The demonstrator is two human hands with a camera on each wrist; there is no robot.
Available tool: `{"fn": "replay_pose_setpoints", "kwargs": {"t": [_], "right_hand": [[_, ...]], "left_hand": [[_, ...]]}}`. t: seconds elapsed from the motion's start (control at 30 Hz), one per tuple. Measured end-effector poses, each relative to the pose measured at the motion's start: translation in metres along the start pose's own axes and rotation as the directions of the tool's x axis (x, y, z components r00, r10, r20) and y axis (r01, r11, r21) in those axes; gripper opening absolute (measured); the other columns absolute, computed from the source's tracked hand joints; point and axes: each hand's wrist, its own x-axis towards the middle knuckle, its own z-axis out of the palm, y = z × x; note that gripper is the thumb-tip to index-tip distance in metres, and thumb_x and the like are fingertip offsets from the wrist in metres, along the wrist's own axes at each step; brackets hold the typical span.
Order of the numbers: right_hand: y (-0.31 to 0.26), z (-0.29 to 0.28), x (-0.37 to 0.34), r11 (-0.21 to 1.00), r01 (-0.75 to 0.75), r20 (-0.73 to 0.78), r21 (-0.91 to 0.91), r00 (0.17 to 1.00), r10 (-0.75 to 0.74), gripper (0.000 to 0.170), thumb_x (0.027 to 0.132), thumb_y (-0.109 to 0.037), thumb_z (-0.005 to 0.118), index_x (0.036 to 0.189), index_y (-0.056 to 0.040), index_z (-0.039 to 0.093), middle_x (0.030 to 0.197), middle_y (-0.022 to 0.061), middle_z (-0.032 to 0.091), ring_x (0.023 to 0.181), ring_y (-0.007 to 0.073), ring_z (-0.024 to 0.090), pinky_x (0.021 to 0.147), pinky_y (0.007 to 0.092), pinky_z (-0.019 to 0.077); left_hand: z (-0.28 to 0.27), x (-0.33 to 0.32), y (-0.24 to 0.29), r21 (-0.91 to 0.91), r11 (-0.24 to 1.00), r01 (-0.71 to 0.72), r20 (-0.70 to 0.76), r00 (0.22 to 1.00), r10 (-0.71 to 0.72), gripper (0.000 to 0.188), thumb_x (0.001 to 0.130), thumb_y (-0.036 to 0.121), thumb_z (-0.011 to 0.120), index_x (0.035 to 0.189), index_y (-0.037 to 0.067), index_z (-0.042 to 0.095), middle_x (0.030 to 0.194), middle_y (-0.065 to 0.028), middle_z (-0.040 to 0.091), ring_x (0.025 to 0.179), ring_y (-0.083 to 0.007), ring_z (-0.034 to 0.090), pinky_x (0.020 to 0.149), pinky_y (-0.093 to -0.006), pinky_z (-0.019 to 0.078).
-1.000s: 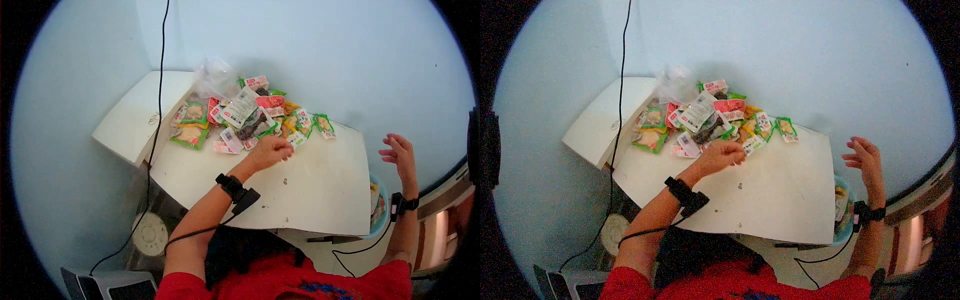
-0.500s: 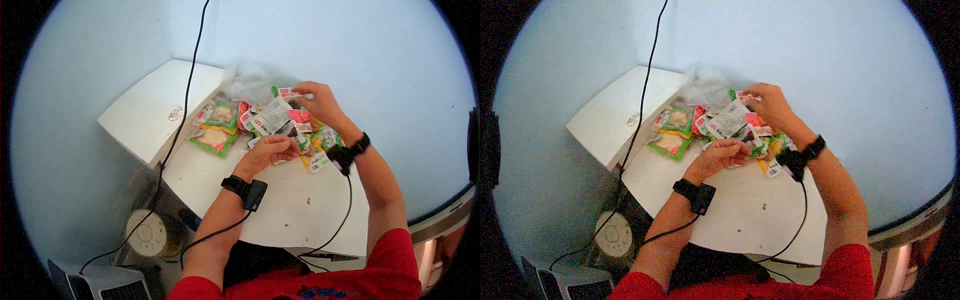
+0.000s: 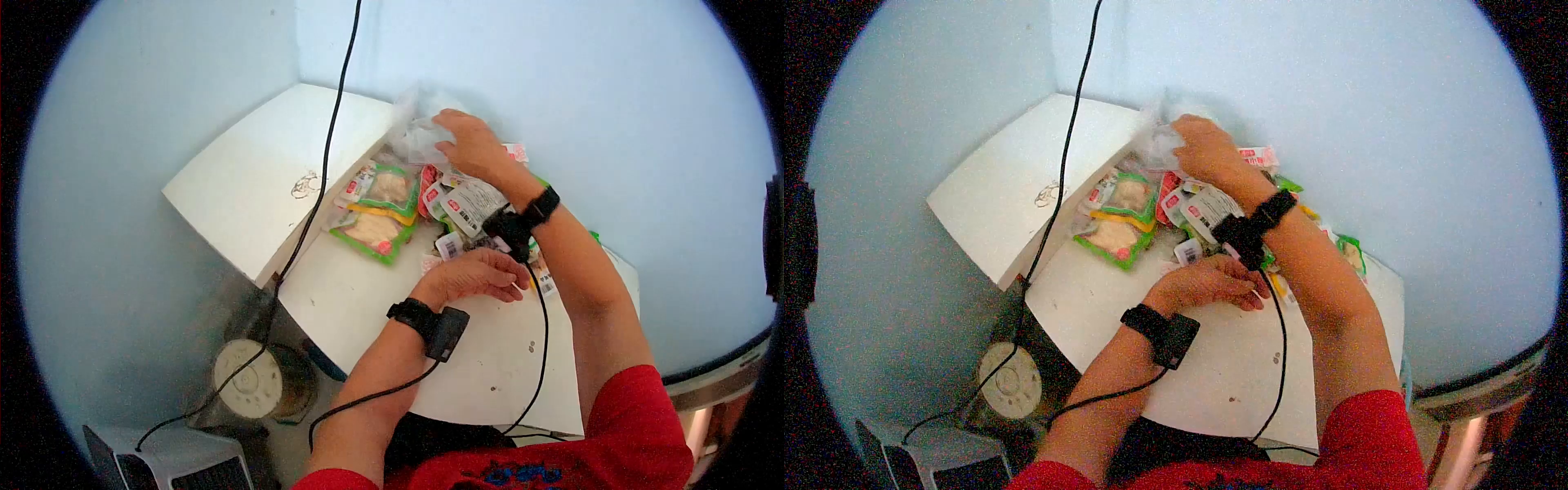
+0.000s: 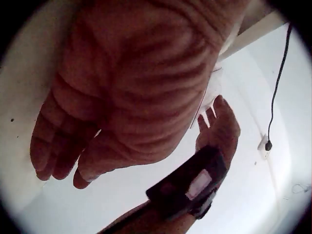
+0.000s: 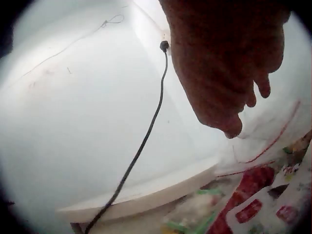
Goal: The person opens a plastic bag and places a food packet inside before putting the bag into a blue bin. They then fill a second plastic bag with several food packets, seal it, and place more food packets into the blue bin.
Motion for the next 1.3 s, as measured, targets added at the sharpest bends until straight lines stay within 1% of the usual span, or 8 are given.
{"fn": "replay_pose_setpoints", "kwargs": {"t": [0.07,0.17,0.27,0.47,0.67,0.8,1.2,1.3], "right_hand": [[0.012,0.001,-0.004,0.999,-0.025,-0.153,-0.045,0.988,0.018,0.045,0.077,-0.02,0.07,0.116,0.0005,0.061,0.122,0.0214,0.059,0.116,0.0374,0.055,0.099,0.0412,0.0431],[0.034,-0.001,-0.015,0.99,-0.14,0.188,-0.001,0.972,0.138,0.039,0.077,-0.02,0.073,0.109,0.0011,0.065,0.114,0.0209,0.063,0.112,0.0357,0.058,0.094,0.0406,0.0462],[0.045,-0.001,-0.026,0.997,-0.071,0.161,0.017,0.985,0.067,0.029,0.079,-0.017,0.072,0.099,0.0028,0.067,0.104,0.0202,0.066,0.105,0.033,0.062,0.089,0.0394,0.0483],[0.053,-0.022,-0.032,0.884,-0.16,-0.323,0.438,0.89,0.322,0.017,0.086,-0.019,0.067,0.089,-0.0018,0.069,0.091,0.0089,0.07,0.08,0.0218,0.065,0.074,0.0353,0.0511],[0.049,-0.082,-0.071,0.2,0.08,-0.183,0.977,0.799,0.572,0.025,0.091,-0.015,0.063,0.113,-0.0024,0.062,0.115,0.0117,0.066,0.102,0.0201,0.062,0.09,0.0328,0.0504],[-0.016,-0.123,-0.129,0.867,-0.273,-0.091,0.416,0.937,0.338,0.042,0.093,-0.012,0.056,0.131,0.0042,0.046,0.125,0.0197,0.058,0.112,0.0276,0.059,0.099,0.0417,0.0476],[0.016,-0.082,-0.247,0.108,-0.363,0.213,0.925,0.734,0.645,0.042,0.101,-0.025,0.043,0.125,0.0093,0.051,0.119,0.021,0.061,0.102,0.0266,0.064,0.089,0.0376,0.0541],[0.025,-0.077,-0.264,0.276,-0.414,0.183,0.867,0.782,0.596,0.046,0.095,-0.016,0.055,0.134,0.0045,0.043,0.12,0.0166,0.062,0.104,0.0228,0.063,0.091,0.0343,0.0529]], "left_hand": [[-0.002,0.001,-0.001,-0.013,1.0,-0.016,-0.012,1.0,0.016,0.032,0.09,0.012,0.062,0.117,-0.004,0.06,0.111,-0.0119,0.064,0.1,-0.0235,0.066,0.09,-0.0329,0.0536],[0.001,-0.001,0.002,0.018,0.999,-0.031,-0.018,0.999,0.032,0.032,0.092,0.015,0.061,0.117,-0.004,0.059,0.113,-0.0121,0.064,0.102,-0.0238,0.065,0.091,-0.0335,0.0528],[-0.001,-0.002,0.004,0.029,0.997,-0.074,-0.01,0.997,0.074,0.035,0.092,0.018,0.061,0.119,-0.004,0.058,0.116,-0.0138,0.063,0.105,-0.0248,0.064,0.094,-0.0351,0.0515],[0.0,-0.003,0.006,-0.119,0.969,-0.216,-0.077,0.975,0.208,0.045,0.093,0.026,0.062,0.125,-0.003,0.054,0.121,-0.015,0.061,0.108,-0.0257,0.062,0.096,-0.0383,0.0505],[-0.003,-0.002,0.017,-0.296,0.888,-0.351,-0.181,0.934,0.309,0.065,0.098,0.049,0.041,0.138,-0.003,0.041,0.131,-0.0219,0.054,0.119,-0.0345,0.055,0.103,-0.044,0.0445],[-0.001,-0.005,0.019,-0.366,0.835,-0.41,-0.216,0.911,0.353,0.075,0.097,0.058,0.035,0.14,-0.004,0.036,0.139,-0.0253,0.046,0.129,-0.0427,0.044,0.108,-0.0531,0.0361],[0.015,-0.013,0.022,-0.301,0.891,-0.341,-0.276,0.925,0.26,0.081,0.091,0.064,0.04,0.133,-0.005,0.047,0.132,-0.0223,0.053,0.12,-0.0375,0.054,0.098,-0.0524,0.045],[0.009,-0.012,0.013,-0.029,0.954,-0.299,-0.354,0.896,0.27,0.056,0.097,0.04,0.05,0.132,-0.004,0.048,0.13,-0.0199,0.056,0.117,-0.035,0.057,0.098,-0.0497,0.0473]]}}
